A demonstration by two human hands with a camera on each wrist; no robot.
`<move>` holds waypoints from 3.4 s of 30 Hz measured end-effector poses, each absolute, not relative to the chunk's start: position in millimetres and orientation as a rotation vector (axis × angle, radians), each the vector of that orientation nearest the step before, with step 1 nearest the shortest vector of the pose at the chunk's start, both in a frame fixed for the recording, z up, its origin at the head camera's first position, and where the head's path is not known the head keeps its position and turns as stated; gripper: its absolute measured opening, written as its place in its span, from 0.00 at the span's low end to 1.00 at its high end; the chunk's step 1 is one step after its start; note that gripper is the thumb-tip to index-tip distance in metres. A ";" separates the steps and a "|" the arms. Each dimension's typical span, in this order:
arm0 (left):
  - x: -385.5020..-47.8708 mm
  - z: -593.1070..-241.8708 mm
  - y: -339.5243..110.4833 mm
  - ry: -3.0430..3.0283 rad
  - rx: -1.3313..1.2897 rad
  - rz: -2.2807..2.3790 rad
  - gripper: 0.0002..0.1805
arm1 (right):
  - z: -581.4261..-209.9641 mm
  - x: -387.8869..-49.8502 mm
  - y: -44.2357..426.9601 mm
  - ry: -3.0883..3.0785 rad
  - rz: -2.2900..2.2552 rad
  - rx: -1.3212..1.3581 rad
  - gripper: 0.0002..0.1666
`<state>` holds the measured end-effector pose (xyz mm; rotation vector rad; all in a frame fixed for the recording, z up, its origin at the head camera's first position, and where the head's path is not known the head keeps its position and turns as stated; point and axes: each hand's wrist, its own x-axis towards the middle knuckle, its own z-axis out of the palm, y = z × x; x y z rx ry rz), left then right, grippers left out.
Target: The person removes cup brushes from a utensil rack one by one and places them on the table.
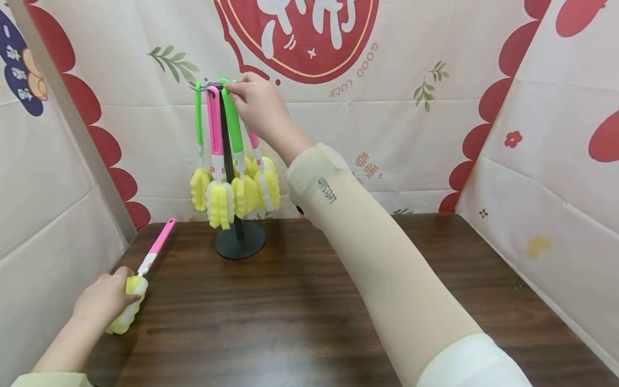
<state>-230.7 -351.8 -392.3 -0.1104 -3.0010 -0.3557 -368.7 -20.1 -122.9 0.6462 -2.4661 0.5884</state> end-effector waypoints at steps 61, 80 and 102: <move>-256.5 -371.3 -321.4 -2.922 -0.093 -0.341 0.26 | -126.6 -371.6 -21.3 -2.468 0.580 0.627 0.21; -280.5 -339.1 -245.5 -2.799 -0.156 -0.566 0.32 | -121.6 -373.0 -25.3 -2.507 0.556 0.625 0.22; -316.4 -338.6 -208.4 -2.653 -0.173 -0.865 0.48 | -121.4 -374.9 -26.7 -2.515 0.530 0.609 0.22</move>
